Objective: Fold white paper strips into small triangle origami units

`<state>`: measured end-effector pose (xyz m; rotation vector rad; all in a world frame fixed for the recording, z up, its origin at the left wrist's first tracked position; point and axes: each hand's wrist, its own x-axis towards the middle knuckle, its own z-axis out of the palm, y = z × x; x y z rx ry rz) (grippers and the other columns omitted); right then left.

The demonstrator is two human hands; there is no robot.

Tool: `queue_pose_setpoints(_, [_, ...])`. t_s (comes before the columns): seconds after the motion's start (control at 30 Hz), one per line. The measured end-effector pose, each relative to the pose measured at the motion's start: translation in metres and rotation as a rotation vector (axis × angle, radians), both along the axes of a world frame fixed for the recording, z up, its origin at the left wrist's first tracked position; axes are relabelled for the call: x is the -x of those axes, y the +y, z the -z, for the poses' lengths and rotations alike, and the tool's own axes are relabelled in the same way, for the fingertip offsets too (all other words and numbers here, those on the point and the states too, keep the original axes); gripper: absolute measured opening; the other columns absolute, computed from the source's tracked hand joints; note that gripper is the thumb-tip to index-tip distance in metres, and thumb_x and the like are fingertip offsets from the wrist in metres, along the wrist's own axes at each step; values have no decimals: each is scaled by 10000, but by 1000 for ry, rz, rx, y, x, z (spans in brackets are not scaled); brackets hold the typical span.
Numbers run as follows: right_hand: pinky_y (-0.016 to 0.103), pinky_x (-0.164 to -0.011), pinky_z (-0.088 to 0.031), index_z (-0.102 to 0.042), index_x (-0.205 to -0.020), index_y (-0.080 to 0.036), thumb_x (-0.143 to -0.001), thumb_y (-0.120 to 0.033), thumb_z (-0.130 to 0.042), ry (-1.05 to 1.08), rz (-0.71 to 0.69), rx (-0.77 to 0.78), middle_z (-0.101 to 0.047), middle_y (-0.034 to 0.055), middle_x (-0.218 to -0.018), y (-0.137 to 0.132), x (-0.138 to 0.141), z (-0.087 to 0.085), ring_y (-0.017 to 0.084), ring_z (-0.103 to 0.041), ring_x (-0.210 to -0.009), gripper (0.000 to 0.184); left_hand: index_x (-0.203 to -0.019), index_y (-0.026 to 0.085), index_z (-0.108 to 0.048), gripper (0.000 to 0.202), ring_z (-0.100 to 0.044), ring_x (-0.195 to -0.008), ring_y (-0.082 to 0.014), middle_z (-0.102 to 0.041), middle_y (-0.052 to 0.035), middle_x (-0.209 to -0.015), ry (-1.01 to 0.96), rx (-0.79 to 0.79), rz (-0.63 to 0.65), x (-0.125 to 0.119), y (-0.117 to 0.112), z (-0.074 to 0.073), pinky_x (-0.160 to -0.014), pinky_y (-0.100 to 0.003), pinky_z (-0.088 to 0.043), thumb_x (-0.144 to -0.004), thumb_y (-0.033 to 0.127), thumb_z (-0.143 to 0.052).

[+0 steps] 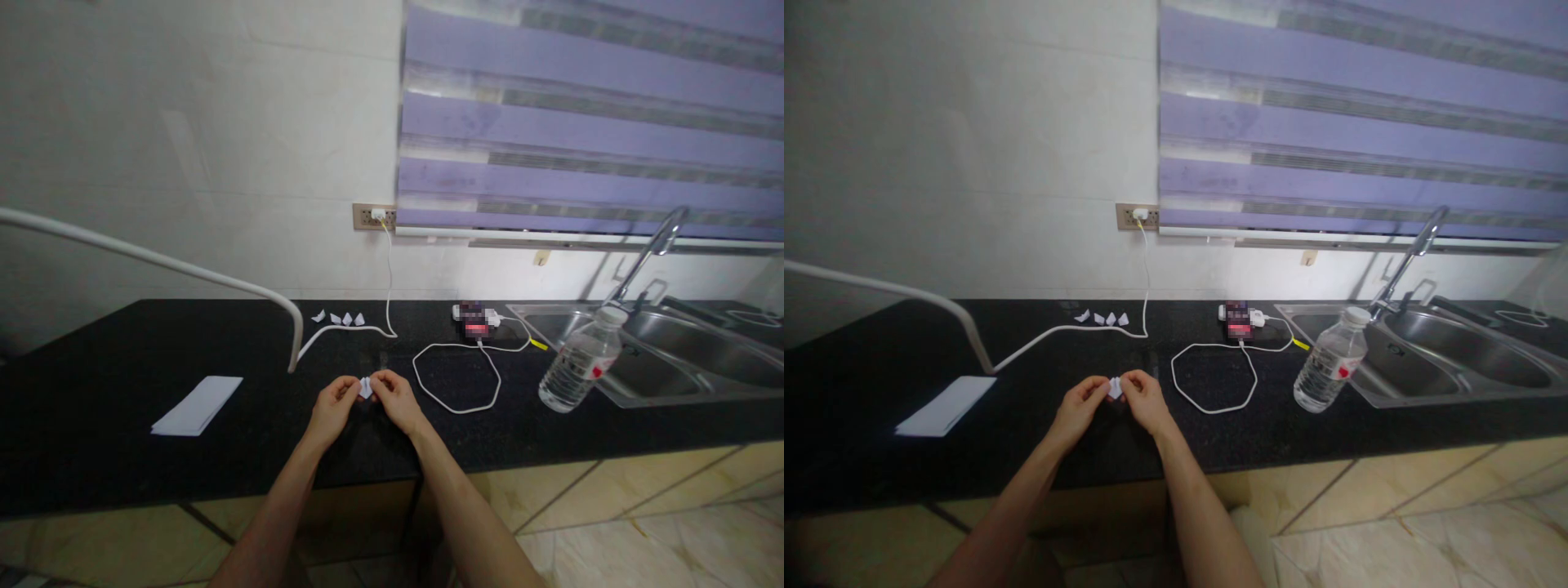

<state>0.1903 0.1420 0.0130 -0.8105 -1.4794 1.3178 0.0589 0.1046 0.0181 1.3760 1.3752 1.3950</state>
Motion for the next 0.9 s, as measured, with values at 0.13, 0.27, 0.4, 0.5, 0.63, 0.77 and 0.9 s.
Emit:
queue_pose_setpoints(0.13, [190,-478,-336,-542,-779,-161,-703,-240,-540,73,-8,38,-488,-50,-551,2,1,2,69,-446,-483,110,-751,150,-574,207,-554,-644,-125,-590,1,-642,-52,27,1,1,2,3,-654,-231,-413,-692,345,-537])
queue_pose_setpoints(0.27, [190,-480,-333,-540,-769,-160,-698,-222,-532,82,-2,40,-488,-52,-554,3,1,4,66,-445,-485,95,-836,146,-559,249,-559,-625,-118,-607,-1,-664,-155,42,-16,0,3,5,-643,-235,-423,-657,318,-573])
queue_pose_setpoints(0.4, [191,-476,-329,-535,-761,-161,-690,-226,-531,71,7,41,-476,-58,-539,2,1,3,67,-438,-479,96,-946,150,-517,344,-559,-605,-106,-602,21,-633,-224,34,-12,-2,3,4,-635,-224,-423,-641,292,-590])
queue_pose_setpoints(0.5, [193,-479,-330,-534,-758,-160,-688,-229,-529,65,16,36,-474,-55,-548,2,1,2,68,-436,-482,99,-941,147,-520,331,-558,-603,-106,-606,14,-646,-212,35,-10,-1,3,3,-630,-226,-423,-654,301,-578])
queue_pose_setpoints(0.63, [196,-477,-336,-533,-771,-166,-704,-235,-507,25,29,10,-469,-50,-555,1,1,3,77,-436,-488,99,-935,153,-523,313,-565,-623,-108,-615,7,-681,-202,31,-15,0,3,4,-645,-235,-424,-668,308,-568])
queue_pose_setpoints(0.77, [210,-552,-389,-557,-800,-175,-755,-217,-437,-98,46,-151,-534,-17,-656,-3,0,2,99,-487,-584,135,-928,156,-525,315,-562,-620,-108,-611,14,-667,-214,30,-29,1,3,4,-640,-230,-421,-658,308,-579])
queue_pose_setpoints(0.9, [247,-724,-409,-585,-816,-178,-775,-155,-394,-208,72,-353,-596,15,-815,-7,1,1,128,-536,-772,197,-945,151,-531,330,-547,-614,-105,-584,19,-650,-200,3,-53,4,4,6,-622,-223,-410,-663,318,-568])
